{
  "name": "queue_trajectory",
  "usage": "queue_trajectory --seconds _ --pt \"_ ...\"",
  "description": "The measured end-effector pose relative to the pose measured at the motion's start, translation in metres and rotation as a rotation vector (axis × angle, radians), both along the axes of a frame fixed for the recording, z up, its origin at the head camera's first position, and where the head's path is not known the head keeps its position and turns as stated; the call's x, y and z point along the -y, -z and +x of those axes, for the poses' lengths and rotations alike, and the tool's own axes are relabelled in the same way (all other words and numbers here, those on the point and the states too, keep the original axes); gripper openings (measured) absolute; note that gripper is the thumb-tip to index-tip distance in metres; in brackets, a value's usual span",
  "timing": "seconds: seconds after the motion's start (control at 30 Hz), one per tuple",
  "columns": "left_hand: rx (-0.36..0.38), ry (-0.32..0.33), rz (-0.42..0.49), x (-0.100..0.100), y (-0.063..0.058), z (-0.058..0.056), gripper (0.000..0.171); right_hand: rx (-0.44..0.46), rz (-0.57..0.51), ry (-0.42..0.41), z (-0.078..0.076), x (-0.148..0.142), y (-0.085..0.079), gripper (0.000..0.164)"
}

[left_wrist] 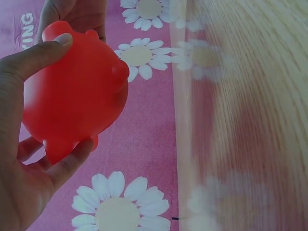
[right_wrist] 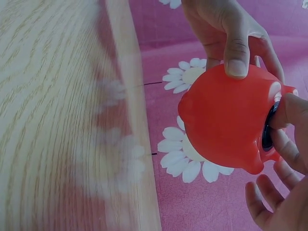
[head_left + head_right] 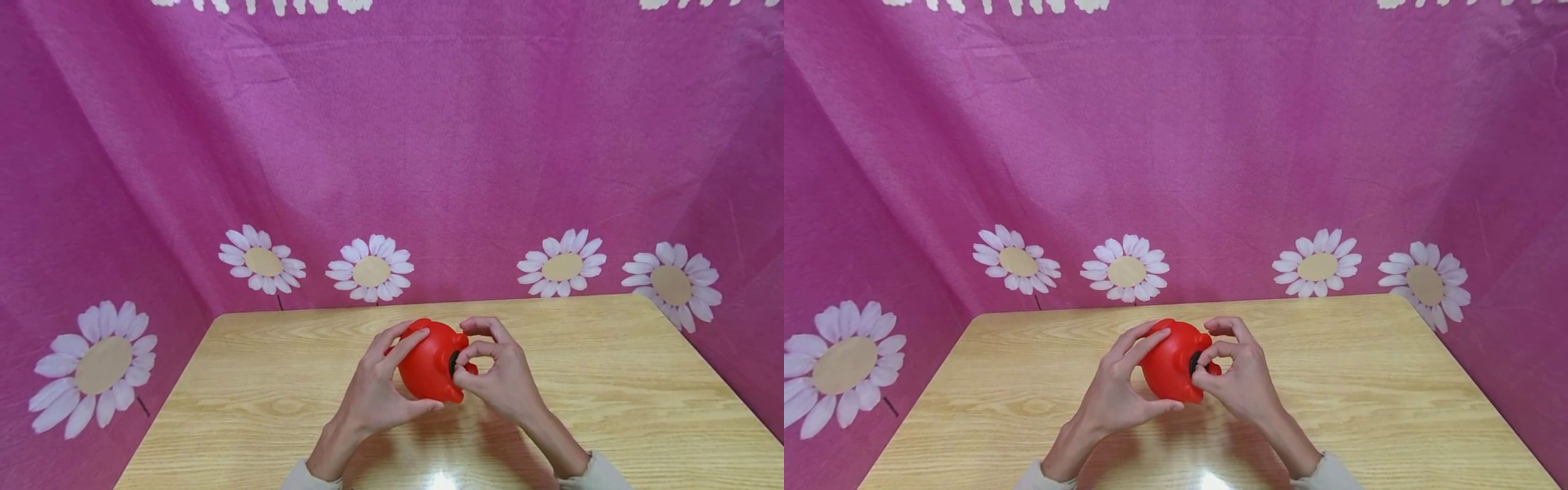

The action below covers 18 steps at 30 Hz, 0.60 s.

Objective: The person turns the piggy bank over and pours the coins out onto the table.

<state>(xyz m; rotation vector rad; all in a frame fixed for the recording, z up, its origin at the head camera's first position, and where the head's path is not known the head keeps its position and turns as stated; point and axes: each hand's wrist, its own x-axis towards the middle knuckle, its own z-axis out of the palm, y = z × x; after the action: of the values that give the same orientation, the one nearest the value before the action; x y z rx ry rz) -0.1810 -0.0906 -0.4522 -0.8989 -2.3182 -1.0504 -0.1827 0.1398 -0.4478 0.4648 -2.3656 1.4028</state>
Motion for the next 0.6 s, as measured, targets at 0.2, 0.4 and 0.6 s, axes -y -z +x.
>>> queue_trajectory --seconds 0.2,0.4,0.6 --pt "0.018 -0.001 0.002 0.0000 -0.0005 0.0005 0.093 -0.030 0.018 0.011 0.0004 0.0003 -0.0004 0.035" --pt "0.015 -0.010 -0.004 0.0001 -0.0009 0.0002 0.094 -0.040 0.016 0.009 0.0002 0.0004 -0.0008 0.036" --pt "-0.030 -0.026 -0.006 0.0007 -0.0007 -0.0006 0.095 -0.030 -0.010 0.000 -0.0005 0.0015 0.0007 0.034"
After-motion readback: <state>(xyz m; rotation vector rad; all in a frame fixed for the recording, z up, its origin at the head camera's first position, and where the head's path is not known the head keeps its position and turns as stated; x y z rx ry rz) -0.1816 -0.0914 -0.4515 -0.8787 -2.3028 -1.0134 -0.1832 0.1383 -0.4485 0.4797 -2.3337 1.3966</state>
